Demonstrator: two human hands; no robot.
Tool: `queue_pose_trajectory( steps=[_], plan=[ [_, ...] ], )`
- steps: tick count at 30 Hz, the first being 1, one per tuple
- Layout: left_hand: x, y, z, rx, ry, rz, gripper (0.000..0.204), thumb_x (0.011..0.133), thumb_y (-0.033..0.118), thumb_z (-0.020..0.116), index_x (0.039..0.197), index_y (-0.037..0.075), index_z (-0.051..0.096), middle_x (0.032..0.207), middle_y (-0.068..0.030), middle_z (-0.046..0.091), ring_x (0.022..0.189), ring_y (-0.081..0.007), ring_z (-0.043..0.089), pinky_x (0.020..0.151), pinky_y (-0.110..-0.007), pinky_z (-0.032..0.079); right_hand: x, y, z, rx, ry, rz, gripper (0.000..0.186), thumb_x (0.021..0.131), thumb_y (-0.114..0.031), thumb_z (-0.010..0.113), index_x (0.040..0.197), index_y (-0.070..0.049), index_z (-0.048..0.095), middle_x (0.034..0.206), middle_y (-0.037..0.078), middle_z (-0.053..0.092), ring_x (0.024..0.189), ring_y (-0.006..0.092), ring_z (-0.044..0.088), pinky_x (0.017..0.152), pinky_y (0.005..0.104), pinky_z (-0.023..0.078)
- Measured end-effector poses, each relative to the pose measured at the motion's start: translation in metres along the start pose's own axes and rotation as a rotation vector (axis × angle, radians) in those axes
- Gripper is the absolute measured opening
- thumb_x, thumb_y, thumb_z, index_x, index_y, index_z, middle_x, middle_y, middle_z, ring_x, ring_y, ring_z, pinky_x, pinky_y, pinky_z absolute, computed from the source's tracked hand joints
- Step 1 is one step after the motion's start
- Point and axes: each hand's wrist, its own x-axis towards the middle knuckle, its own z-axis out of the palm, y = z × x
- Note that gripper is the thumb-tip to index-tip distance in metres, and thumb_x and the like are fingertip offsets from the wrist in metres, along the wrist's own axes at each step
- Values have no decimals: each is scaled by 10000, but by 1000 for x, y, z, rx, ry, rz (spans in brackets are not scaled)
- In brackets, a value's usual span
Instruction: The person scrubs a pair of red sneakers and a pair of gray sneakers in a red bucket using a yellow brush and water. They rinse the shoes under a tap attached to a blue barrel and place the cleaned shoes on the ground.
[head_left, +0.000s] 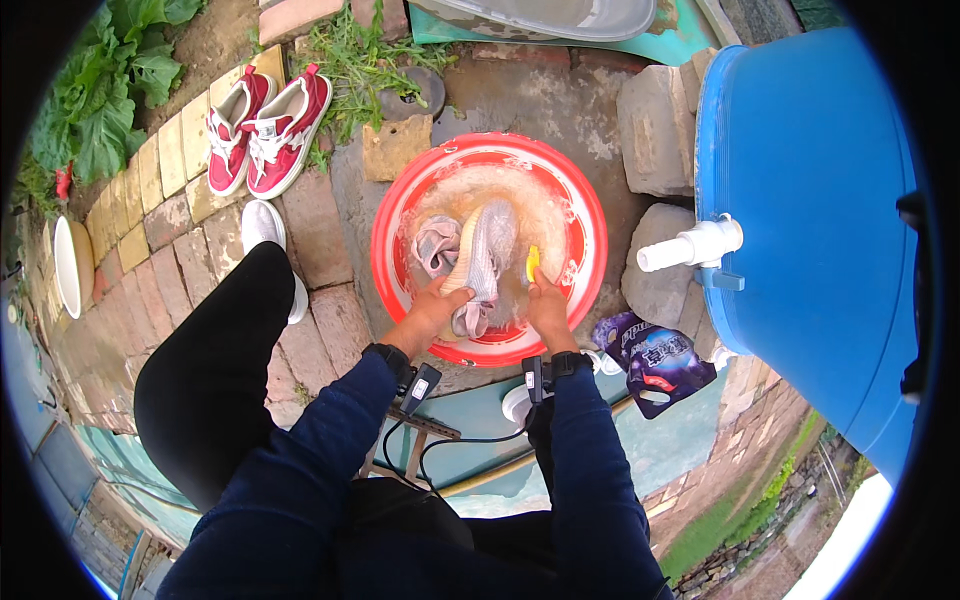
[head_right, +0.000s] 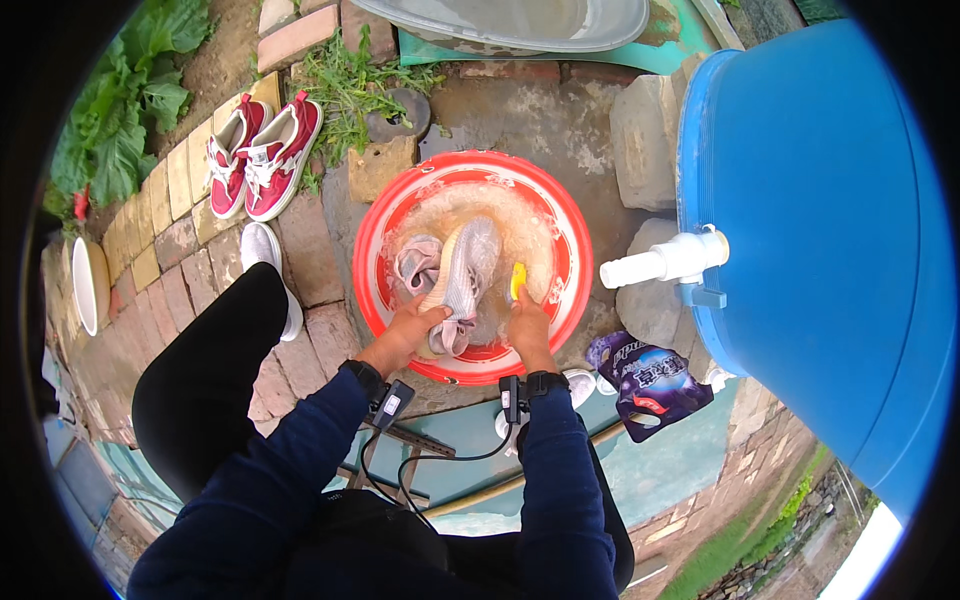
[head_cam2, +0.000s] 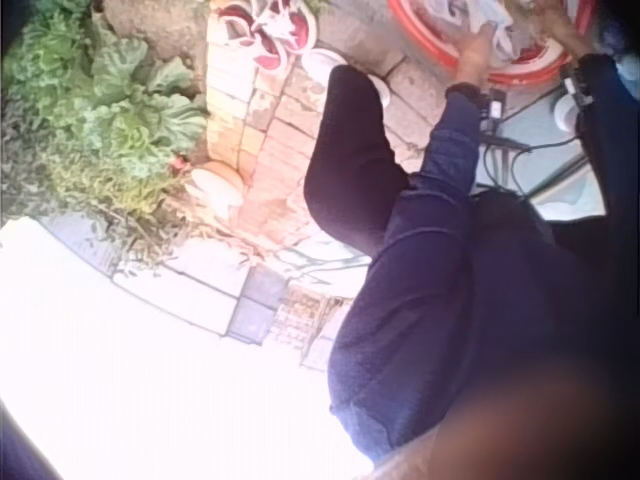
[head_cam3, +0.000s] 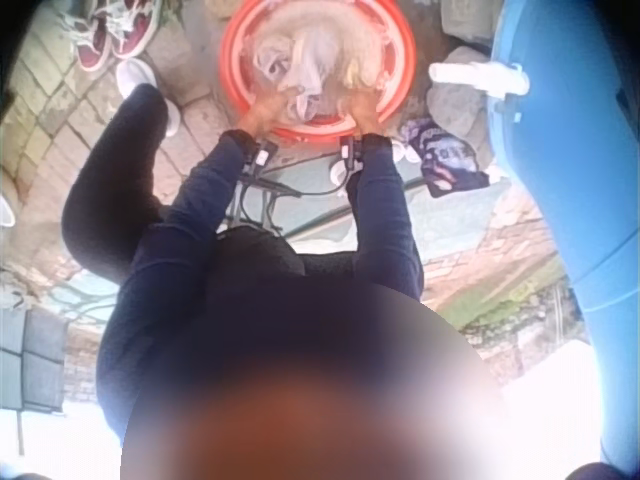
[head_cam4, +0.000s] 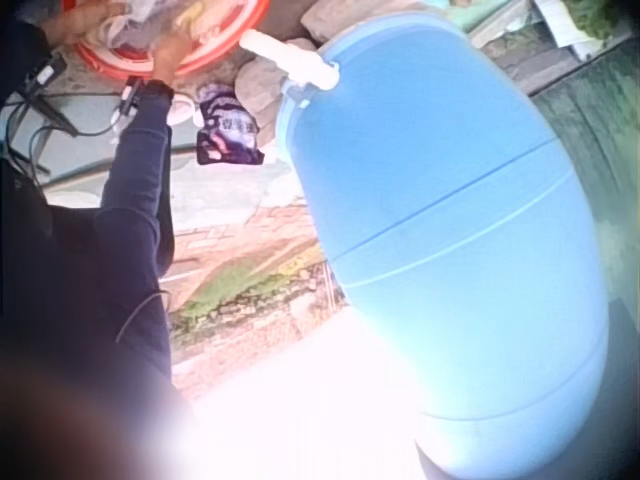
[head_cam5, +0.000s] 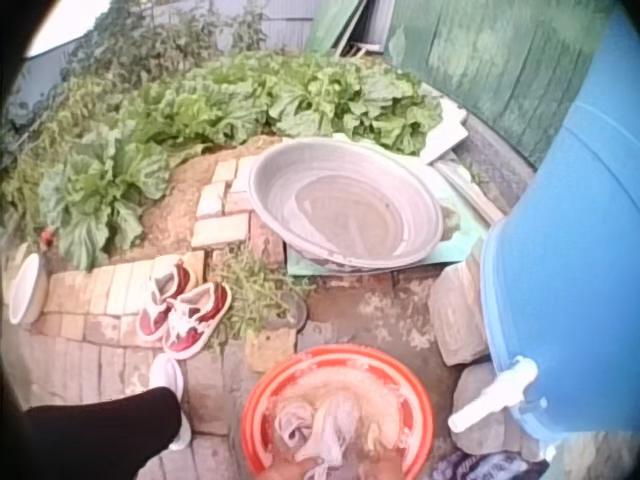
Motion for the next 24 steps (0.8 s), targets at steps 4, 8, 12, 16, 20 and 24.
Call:
queue_pose_trajectory(
  steps=[4, 8, 12, 16, 20, 24],
  plan=[
    [2, -2, 8, 714, 219, 211, 523, 841, 267, 719, 1300, 58, 579, 1021, -151, 725, 934, -243, 703, 821, -356, 542, 11, -16, -13, 5, 152, -140, 446, 975, -160, 503, 1416, -94, 522, 1190, 269, 648, 1085, 374, 656, 936, 404, 509],
    [-8, -1, 20, 856, 238, 262, 588, 816, 279, 697, 1352, 100, 537, 1067, -253, 692, 1004, -399, 676, 876, -459, 531, 11, -55, -35, 83, 224, -271, 446, 985, -103, 515, 1431, -109, 509, 1236, 252, 634, 1123, 310, 650, 950, 359, 497],
    [-12, 2, 23, 900, 258, 296, 592, 816, 259, 692, 1364, 110, 523, 1042, -275, 687, 996, -437, 664, 870, -494, 528, -18, -87, -36, -209, 27, -361, 491, 981, -88, 530, 1464, -156, 472, 1123, 265, 657, 983, 392, 674, 850, 407, 529],
    [-11, 1, 23, 894, 280, 299, 594, 818, 251, 693, 1365, 106, 514, 1034, -279, 686, 994, -441, 663, 865, -498, 528, -26, -96, -41, -403, 12, -439, 522, 962, -82, 559, 1466, -185, 467, 1008, 269, 662, 894, 430, 662, 796, 470, 528],
    [-12, -2, 23, 903, 285, 345, 572, 819, 239, 700, 1344, 93, 525, 1031, -277, 687, 987, -438, 665, 854, -494, 530, -5, -88, -46, -261, 94, -275, 493, 970, -75, 552, 1448, -183, 495, 990, 283, 665, 916, 413, 674, 798, 466, 531],
    [-5, -8, 17, 836, 271, 391, 526, 818, 221, 714, 1297, 73, 554, 1026, -278, 686, 987, -429, 669, 844, -484, 533, 3, -67, -38, -255, 15, -427, 475, 986, -68, 529, 1448, -170, 495, 1028, 282, 669, 928, 375, 692, 804, 432, 532]
  ],
)
